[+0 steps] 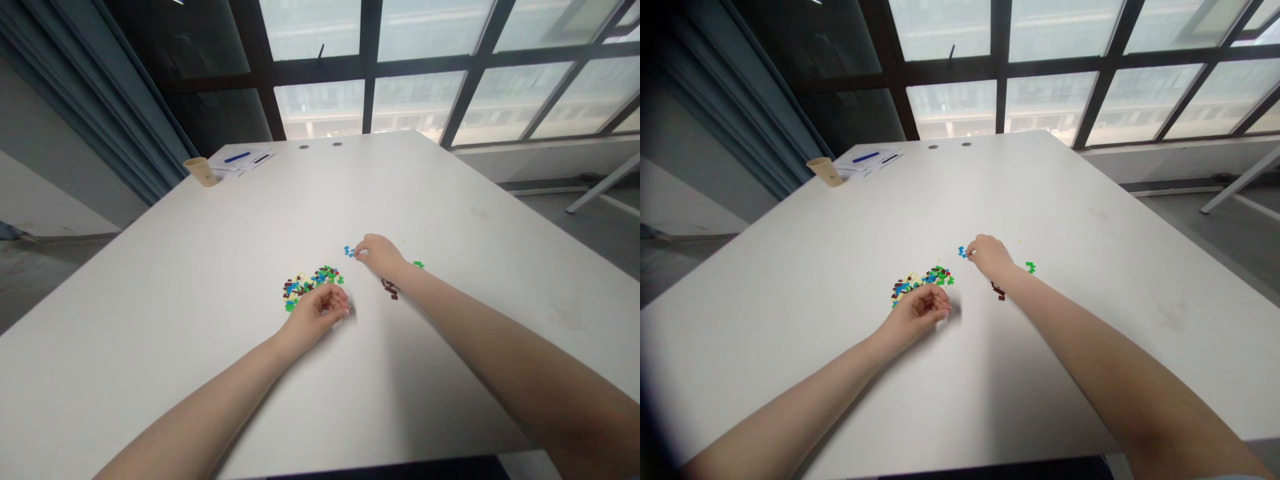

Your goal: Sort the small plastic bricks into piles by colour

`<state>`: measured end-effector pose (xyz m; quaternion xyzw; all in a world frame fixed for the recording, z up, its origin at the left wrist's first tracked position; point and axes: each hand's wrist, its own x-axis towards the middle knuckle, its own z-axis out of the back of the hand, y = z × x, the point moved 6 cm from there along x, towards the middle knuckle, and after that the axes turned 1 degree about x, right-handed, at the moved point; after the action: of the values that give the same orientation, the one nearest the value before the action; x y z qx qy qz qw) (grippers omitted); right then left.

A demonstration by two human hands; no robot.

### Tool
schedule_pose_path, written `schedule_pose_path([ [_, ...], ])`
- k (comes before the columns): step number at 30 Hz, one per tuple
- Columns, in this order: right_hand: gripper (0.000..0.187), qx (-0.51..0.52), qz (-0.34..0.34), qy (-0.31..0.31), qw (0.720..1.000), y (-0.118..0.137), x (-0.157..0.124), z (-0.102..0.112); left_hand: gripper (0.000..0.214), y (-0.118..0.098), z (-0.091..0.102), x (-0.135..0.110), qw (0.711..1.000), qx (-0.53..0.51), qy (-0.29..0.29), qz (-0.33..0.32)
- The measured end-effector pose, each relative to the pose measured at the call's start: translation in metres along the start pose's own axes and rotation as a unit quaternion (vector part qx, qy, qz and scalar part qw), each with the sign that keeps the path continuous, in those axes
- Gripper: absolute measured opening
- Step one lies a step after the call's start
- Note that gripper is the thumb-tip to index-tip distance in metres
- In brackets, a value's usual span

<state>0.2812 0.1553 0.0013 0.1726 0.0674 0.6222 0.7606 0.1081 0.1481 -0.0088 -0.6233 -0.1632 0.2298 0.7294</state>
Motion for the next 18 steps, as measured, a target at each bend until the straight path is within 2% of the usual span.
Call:
schedule_pose_path([
  [3, 0.016, 0.003, 0.000, -0.003, 1.000, 0.000, -0.002, 0.005, 0.015, -0.002, -0.002, -0.001, 1.000, 0.027, 0.004, -0.011],
  [6, 0.018, 0.010, 0.000, -0.018, 1.000, 0.003, -0.013, 0.018, 0.010, -0.007, 0.008, -0.001, 0.991, 0.119, -0.039, -0.037],
  [8, 0.017, 0.024, 0.006, -0.025, 0.999, 0.010, -0.028, 0.026, 0.008, -0.012, 0.021, -0.001, 0.967, 0.229, -0.092, -0.059],
  [10, 0.016, 0.043, 0.023, -0.011, 0.999, 0.021, -0.050, 0.028, 0.012, -0.017, 0.035, 0.000, 0.930, 0.333, -0.137, -0.080],
  [14, 0.016, 0.064, 0.065, 0.044, 0.995, 0.047, -0.102, 0.014, 0.021, -0.020, 0.053, 0.004, 0.868, 0.455, -0.173, -0.097],
  [18, 0.015, 0.034, 0.087, 0.094, 0.991, 0.061, -0.132, -0.007, 0.020, -0.016, 0.054, 0.007, 0.854, 0.489, -0.158, -0.083],
])
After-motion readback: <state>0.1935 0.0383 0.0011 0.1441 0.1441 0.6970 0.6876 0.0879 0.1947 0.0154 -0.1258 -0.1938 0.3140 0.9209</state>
